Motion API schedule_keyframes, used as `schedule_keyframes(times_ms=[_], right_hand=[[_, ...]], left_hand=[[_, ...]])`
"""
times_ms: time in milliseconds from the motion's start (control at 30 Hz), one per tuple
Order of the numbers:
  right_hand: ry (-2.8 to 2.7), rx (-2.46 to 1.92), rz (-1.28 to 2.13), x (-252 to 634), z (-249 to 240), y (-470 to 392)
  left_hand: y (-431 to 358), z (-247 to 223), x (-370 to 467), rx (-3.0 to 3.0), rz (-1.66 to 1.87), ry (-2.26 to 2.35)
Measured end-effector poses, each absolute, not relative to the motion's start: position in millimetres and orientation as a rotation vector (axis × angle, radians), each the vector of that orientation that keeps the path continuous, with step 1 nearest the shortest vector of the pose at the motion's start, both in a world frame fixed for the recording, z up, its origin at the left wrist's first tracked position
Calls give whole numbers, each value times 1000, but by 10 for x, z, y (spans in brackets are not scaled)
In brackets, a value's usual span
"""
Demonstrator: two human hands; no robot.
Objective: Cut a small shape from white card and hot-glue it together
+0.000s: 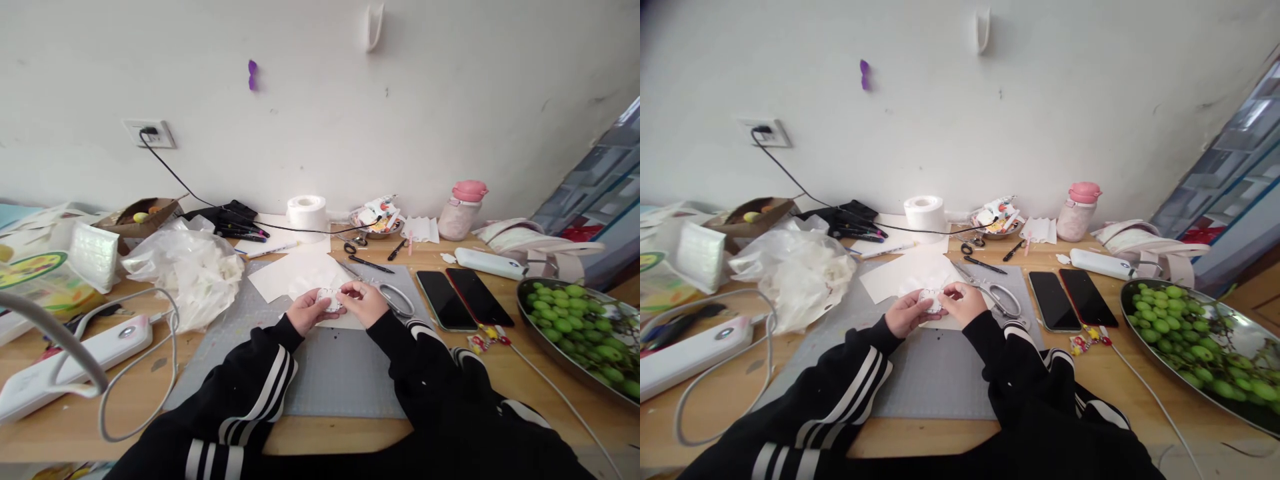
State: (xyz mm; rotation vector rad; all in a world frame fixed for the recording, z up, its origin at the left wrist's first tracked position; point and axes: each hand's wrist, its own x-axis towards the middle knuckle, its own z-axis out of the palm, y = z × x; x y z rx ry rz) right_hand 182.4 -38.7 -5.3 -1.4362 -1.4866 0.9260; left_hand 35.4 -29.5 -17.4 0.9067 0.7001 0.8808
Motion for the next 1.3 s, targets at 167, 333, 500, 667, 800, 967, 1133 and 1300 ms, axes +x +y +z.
schedule_keyframes(times_ms=[167,333,500,667,800,967,1133,1300], right_hand=[[-1497,-1443,859,1794,-17,-423],[-1498,-1410,831,1754,-33,-435],[-1468,-1371,933,1770,-92,-410],[-1436,-1279,1056,1783,-108,-401],[-1407,-1251,1081,1777,-93,-405],[-1398,-1236,1090,1771,-73,-414],[-1415,-1221,1078,1771,-80,-446],[-1459,-1218,1042,1785,-83,-479]], left_hand=[[-289,-178,353,939,881,732],[-271,-195,352,966,892,773],[-264,-180,340,993,880,786],[-269,-159,327,1013,864,801],[-274,-145,321,1026,868,817],[-275,-126,303,1048,851,844],[-280,-105,270,1092,800,864],[-294,-78,250,1136,760,868]])
